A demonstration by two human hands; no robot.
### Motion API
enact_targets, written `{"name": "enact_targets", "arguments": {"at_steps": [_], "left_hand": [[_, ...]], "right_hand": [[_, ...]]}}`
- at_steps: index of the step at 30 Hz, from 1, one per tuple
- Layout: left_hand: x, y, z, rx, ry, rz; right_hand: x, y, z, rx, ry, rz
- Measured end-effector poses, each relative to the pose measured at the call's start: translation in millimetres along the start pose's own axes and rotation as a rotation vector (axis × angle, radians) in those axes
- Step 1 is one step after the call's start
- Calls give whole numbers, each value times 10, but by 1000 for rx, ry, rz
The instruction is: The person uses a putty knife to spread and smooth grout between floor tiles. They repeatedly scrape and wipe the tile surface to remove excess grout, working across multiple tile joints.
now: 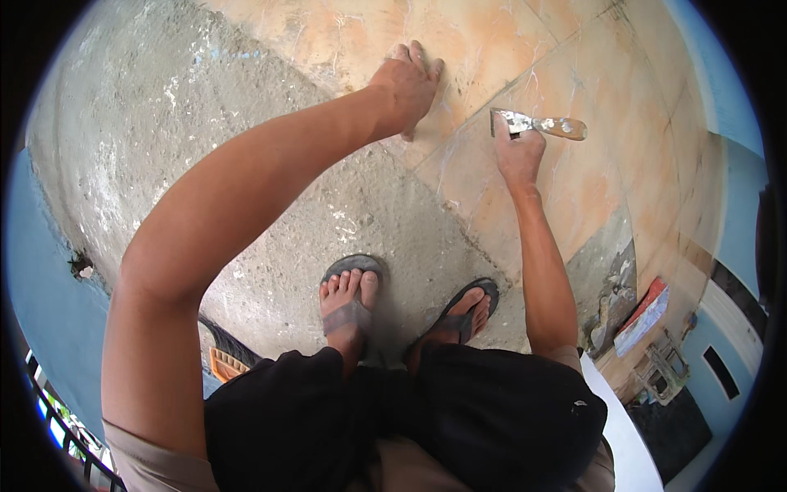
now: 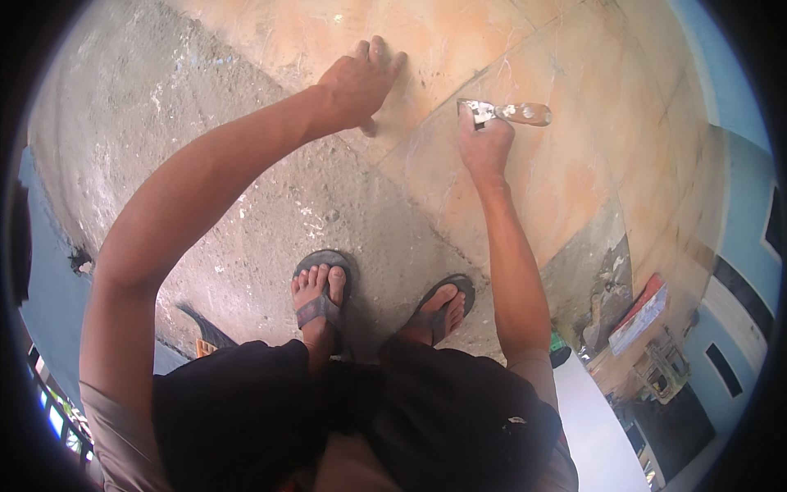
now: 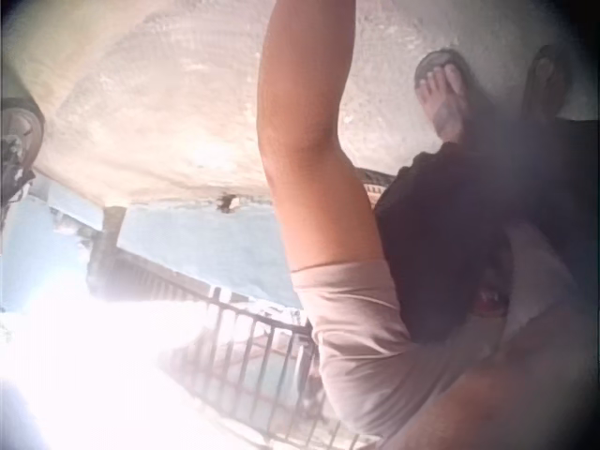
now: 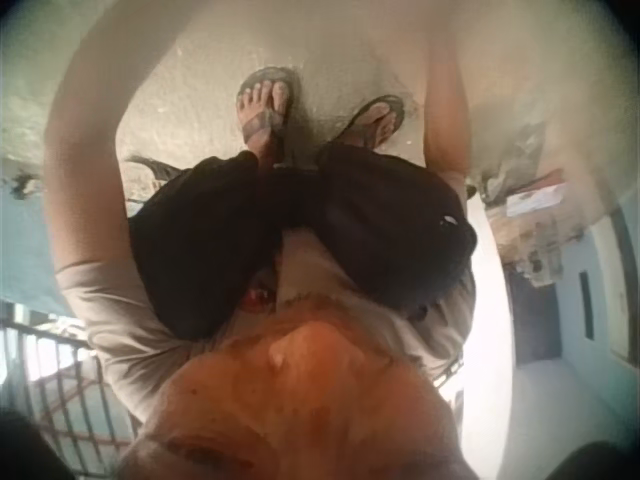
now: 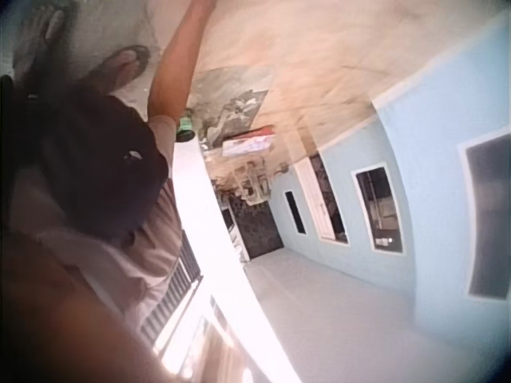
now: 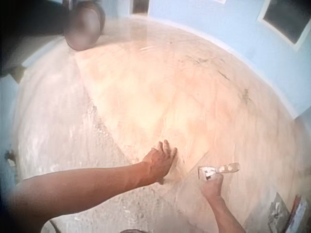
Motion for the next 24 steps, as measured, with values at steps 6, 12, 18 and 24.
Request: {"name": "enact_targets", "arguments": {"at_steps": [6, 12, 18, 24], "left_hand": [[3, -79, 90, -14, -21, -11], [8, -31, 81, -21, -17, -26], [9, -85, 36, -36, -3, 35], [-9, -49, 70, -9, -23, -14]], "right_hand": [[-62, 58, 146, 33, -110, -34], [-278, 162, 190, -78, -255, -127], [-211, 146, 14, -49, -24, 33], [10, 105, -31, -120, 75, 176]]}}
Point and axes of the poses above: each hand's wrist, its own x-axis towards the middle knuckle, its own y-axis out of the palm, z = x × y, the point moved 7 cm from there along x, towards the middle knuckle, and after that the axes turned 15 degrees about z, right-handed, at the moved point
